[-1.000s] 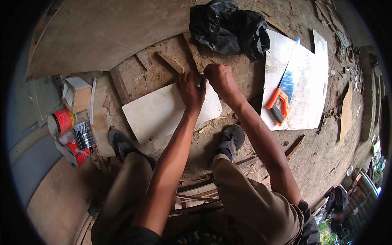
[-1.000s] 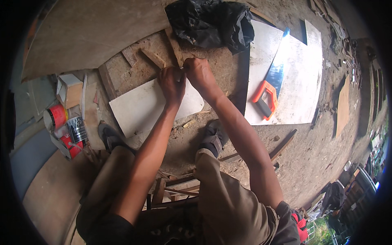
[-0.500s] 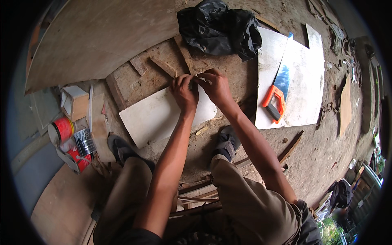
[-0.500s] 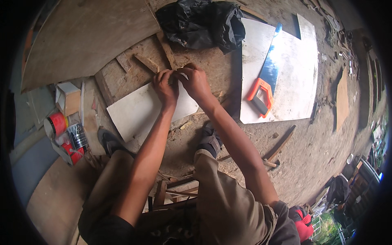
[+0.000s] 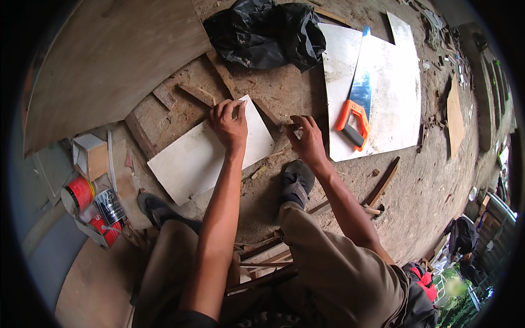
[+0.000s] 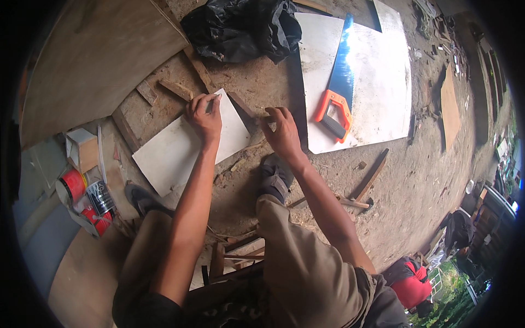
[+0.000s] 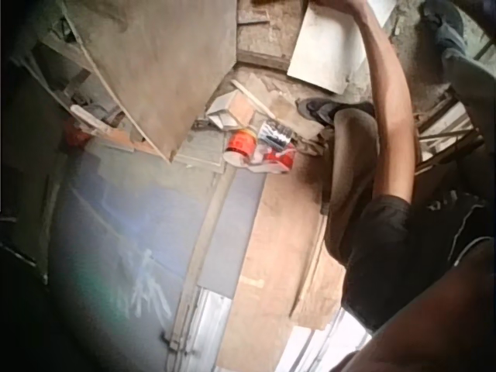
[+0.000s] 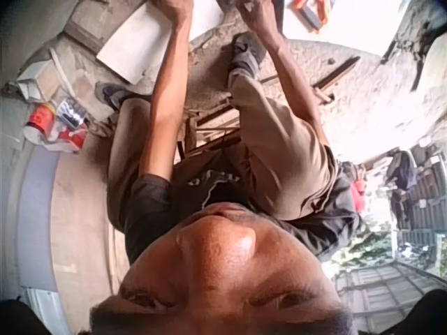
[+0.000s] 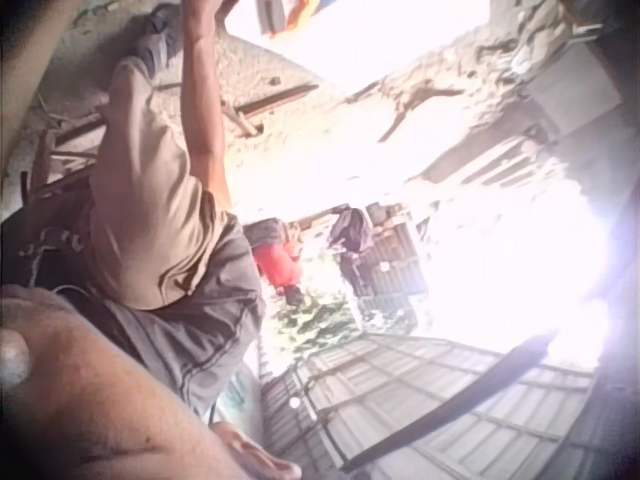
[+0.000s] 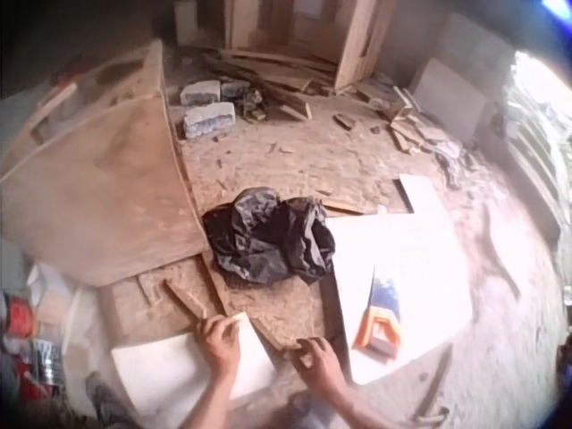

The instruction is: The person sits on the floor and hammers nails into a white rectangular board. They repeatedly pick up nails, position them on the board, and strike them with a hammer.

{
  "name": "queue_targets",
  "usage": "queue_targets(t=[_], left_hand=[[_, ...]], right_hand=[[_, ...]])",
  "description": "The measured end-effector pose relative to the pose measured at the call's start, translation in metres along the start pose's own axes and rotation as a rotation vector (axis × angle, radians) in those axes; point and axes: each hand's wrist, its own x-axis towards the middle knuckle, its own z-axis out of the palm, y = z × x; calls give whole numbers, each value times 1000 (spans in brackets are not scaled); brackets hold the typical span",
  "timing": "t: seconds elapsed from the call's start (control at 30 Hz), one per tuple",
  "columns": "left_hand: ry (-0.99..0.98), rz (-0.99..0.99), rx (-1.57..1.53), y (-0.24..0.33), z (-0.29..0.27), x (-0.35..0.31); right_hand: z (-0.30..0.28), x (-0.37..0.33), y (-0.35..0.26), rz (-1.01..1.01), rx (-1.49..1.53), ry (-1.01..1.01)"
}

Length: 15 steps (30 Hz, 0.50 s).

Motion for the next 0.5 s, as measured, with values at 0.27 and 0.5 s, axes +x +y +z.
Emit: queue_targets(t=[0.27, 0.5], left_hand=[[6, -1, 30, 1, -5, 4], [28, 83, 9, 3, 3, 3]], right_hand=[[1, 51, -17, 25, 121, 151], [14, 129, 16, 16, 359, 194]])
